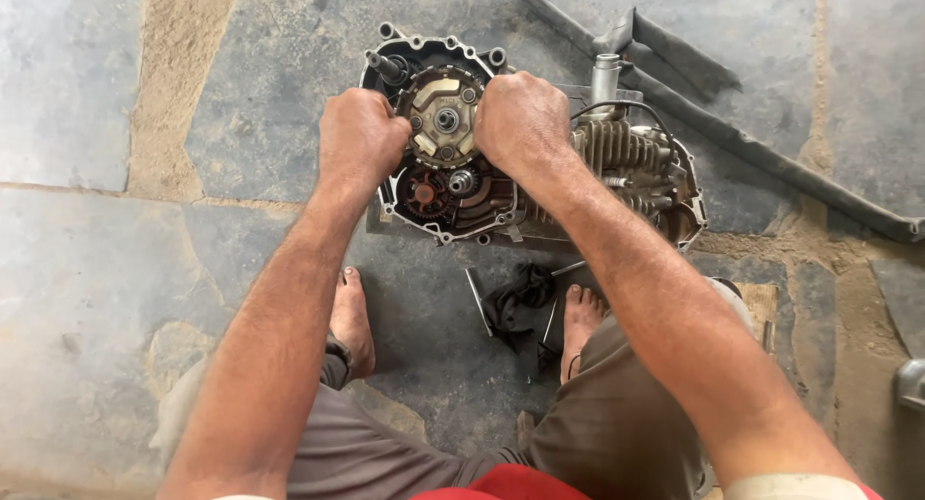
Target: The person works on a motorcycle engine by hand, pulling out and rotating the clutch assembly and internal gears. They point to various internal components before reinserting the gear and clutch assembly into the engine casing.
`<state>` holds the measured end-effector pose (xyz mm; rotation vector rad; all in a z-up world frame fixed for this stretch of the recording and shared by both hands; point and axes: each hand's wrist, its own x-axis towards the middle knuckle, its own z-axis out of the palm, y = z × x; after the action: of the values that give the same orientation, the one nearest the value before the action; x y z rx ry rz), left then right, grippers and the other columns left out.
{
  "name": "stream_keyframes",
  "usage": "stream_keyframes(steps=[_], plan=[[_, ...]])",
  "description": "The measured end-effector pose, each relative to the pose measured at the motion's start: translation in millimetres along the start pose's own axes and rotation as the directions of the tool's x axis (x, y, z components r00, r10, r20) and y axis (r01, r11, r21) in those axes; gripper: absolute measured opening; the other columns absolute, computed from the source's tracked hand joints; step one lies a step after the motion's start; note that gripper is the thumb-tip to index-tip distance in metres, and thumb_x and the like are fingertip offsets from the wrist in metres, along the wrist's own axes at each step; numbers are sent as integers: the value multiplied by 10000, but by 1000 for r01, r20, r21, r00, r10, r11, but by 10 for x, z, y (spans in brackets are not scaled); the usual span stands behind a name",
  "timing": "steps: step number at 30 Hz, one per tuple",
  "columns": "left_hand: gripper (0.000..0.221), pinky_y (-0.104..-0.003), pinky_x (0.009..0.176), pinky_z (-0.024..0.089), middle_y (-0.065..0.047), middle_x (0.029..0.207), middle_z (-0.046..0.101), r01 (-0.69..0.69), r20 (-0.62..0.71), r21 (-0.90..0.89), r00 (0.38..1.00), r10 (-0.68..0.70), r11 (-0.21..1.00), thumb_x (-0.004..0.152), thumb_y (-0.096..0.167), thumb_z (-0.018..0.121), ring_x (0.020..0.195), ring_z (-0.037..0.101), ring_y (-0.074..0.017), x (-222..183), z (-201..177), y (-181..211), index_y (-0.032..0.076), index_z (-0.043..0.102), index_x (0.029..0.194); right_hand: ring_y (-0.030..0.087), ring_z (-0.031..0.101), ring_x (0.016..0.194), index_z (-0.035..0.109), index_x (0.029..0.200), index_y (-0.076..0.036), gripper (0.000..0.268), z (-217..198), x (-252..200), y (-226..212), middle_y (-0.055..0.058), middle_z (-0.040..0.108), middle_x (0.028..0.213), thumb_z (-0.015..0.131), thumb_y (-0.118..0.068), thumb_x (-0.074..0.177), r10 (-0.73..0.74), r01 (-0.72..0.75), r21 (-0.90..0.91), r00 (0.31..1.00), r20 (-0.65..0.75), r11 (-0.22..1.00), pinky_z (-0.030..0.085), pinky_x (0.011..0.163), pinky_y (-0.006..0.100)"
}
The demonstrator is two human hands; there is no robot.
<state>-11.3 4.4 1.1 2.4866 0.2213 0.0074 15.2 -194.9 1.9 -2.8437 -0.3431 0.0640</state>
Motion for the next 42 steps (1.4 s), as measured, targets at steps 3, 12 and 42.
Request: stream_keyframes(steps=[3,12,42], plan=[[96,-396,533,585,-180,660,719,-25,-28,24,999,25,999,785,62,695,560,715,-239,-26,-4,14,0,769,777,292,736,625,756,808,3,274,-4,3,-10,189,707,682,699,-225,947,19,-19,20,999,30,1000,610,572,443],[81,-398,504,568,-185,619,697,-130,-73,24,989,132,991,756,30,685,514,695,-243,1,-85,13,-3,753,728,291,728,617,764,787,3,304,-103,-87,-17,188,698,650,702,-253,939,-30,30,2,999,22,1000,599,545,443],[327,-349,518,578,-136,652,722,81,27,-3,996,-81,997,878,348,798,546,701,-193,-87,-72,-50,23,772,848,198,691,603,731,813,-36,444,-117,42,-16,118,695,677,645,-424,1012,36,-38,31,997,64,999,580,541,374]])
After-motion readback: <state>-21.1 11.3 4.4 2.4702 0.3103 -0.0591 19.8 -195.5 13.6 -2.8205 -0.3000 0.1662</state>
